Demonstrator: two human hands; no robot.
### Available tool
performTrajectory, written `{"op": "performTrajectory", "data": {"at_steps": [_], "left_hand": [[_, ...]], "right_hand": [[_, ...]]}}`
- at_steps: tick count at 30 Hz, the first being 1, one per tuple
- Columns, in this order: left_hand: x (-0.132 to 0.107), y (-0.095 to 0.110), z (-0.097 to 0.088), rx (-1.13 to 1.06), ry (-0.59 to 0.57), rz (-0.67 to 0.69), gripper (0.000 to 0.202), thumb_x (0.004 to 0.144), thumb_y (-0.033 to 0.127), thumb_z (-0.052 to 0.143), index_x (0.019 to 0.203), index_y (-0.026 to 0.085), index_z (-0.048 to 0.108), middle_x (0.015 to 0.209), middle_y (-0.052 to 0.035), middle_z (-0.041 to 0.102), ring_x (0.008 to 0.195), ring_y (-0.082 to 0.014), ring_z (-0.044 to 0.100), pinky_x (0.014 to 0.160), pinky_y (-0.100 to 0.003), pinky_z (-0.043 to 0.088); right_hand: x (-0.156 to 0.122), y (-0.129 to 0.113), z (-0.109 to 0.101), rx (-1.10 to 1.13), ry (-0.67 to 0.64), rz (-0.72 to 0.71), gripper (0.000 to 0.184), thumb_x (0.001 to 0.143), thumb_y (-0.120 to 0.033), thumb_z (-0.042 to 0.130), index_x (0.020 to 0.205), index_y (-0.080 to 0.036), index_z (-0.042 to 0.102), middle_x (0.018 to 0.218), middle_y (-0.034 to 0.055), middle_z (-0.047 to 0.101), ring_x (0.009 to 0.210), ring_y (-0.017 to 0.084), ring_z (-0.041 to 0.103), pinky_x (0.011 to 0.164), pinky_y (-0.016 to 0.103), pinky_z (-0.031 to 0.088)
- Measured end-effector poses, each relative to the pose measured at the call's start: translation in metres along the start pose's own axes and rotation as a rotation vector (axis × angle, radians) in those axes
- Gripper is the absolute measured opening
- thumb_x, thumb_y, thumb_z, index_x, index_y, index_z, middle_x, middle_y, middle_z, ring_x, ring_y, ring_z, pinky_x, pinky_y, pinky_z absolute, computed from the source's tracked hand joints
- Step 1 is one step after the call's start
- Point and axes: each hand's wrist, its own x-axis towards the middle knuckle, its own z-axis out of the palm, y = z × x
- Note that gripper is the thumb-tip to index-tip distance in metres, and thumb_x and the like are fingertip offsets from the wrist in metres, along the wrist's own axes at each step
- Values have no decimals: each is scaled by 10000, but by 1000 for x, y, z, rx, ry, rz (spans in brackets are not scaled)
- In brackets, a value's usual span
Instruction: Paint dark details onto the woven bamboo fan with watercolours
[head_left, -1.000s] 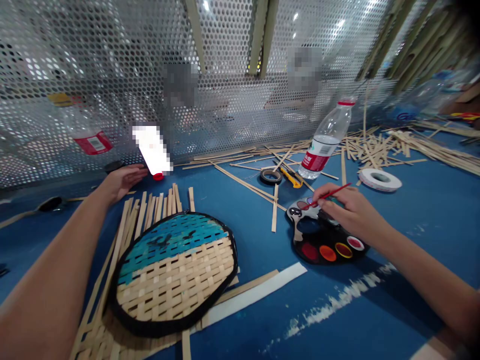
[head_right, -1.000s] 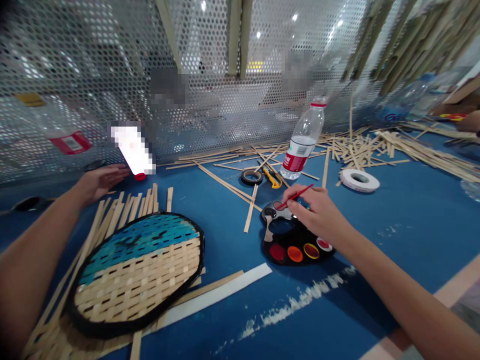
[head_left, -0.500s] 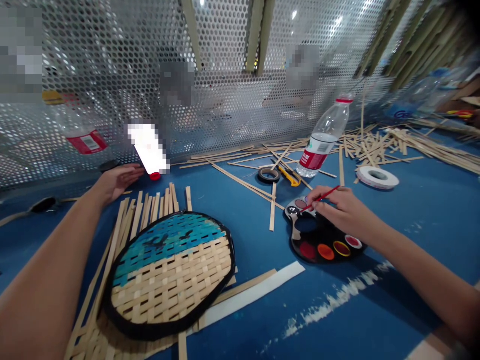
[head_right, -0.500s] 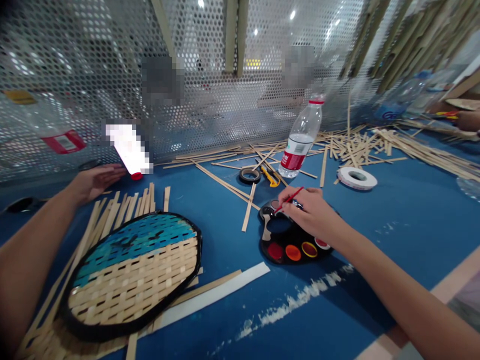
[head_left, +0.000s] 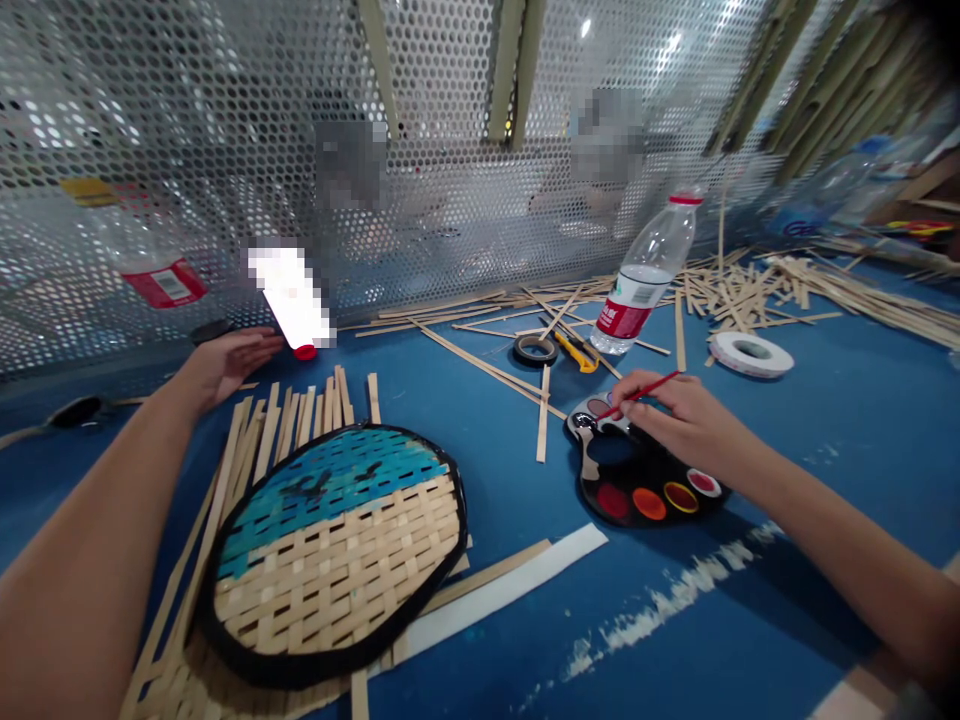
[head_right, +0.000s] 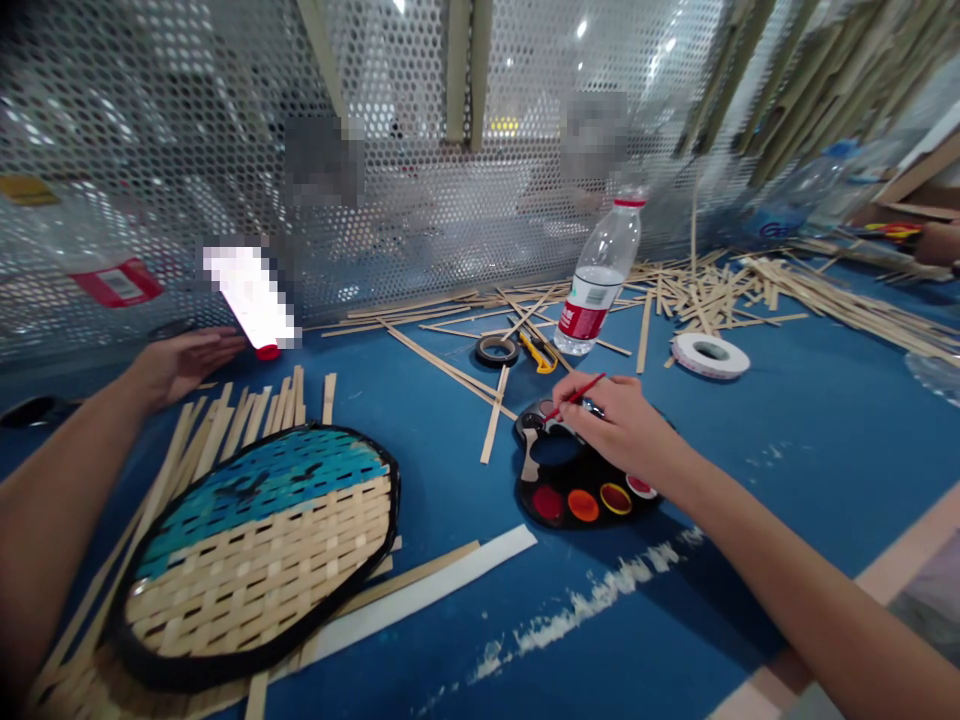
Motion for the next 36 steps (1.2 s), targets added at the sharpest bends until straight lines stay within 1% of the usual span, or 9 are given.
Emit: {"op": "performTrajectory", "data": {"at_steps": [2,6,13,17,20,25,29,33,36], "left_hand": [[0,0,0,-1,-2,2,256,985,352,659,1124,137,642,1163,-89,642,1028,-224,645,896,-419,561],[-1,1,0,-1,-11,9,253,985,348,660,1125,138,643,1167,-89,640,1034,-225,644,901,-420,559],[-2,1,-1,-1,-22,13,255,984,349,660,1121,134,645,1180,-92,641,1052,-230,641,917,-429,552],[-2,1,-1,-2,-25,12,251,984,346,661,1117,134,645,1176,-92,643,1048,-228,644,914,-426,553],[-1,1,0,-4,-28,7,248,984,347,661,1109,133,648,1172,-91,645,1049,-228,643,917,-428,552],[-1,1,0,-6,-30,15,253,984,348,660,1119,135,648,1183,-92,642,1061,-231,638,929,-434,545],[-2,1,-1,-1,-34,16,250,982,348,661,1113,135,651,1182,-91,642,1071,-233,634,943,-440,536],[-3,2,0,2,-39,18,250,984,357,657,1099,135,652,1174,-90,645,1082,-236,631,959,-449,525],[-4,2,0,3,-40,24,249,982,352,660,1107,137,650,1182,-89,642,1088,-238,628,964,-451,521]], "right_hand": [[0,0,0,-6,5,-16,212,862,-429,500,771,-273,611,798,36,703,781,251,642,826,439,439],[1,1,-2,42,9,37,249,881,-456,500,813,-247,615,783,37,665,632,195,562,636,359,420],[2,4,5,64,-23,79,267,888,-500,529,828,-254,615,846,49,687,795,234,617,743,377,457],[1,7,4,65,-5,126,258,872,-488,543,800,-245,592,747,32,653,681,197,577,621,336,421],[0,5,3,141,37,155,289,876,-515,555,873,-229,599,688,8,621,569,153,504,535,305,371],[0,2,4,117,-3,105,270,868,-485,560,840,-231,648,838,56,706,758,212,615,680,346,447],[0,1,4,120,23,206,271,875,-486,530,825,-236,619,671,21,621,582,181,519,550,325,373],[-1,4,6,117,-1,118,284,918,-493,518,852,-245,640,873,40,698,763,203,607,702,343,446],[-2,9,7,148,-28,137,295,924,-513,534,840,-248,634,801,22,673,752,195,597,697,332,432]]}}
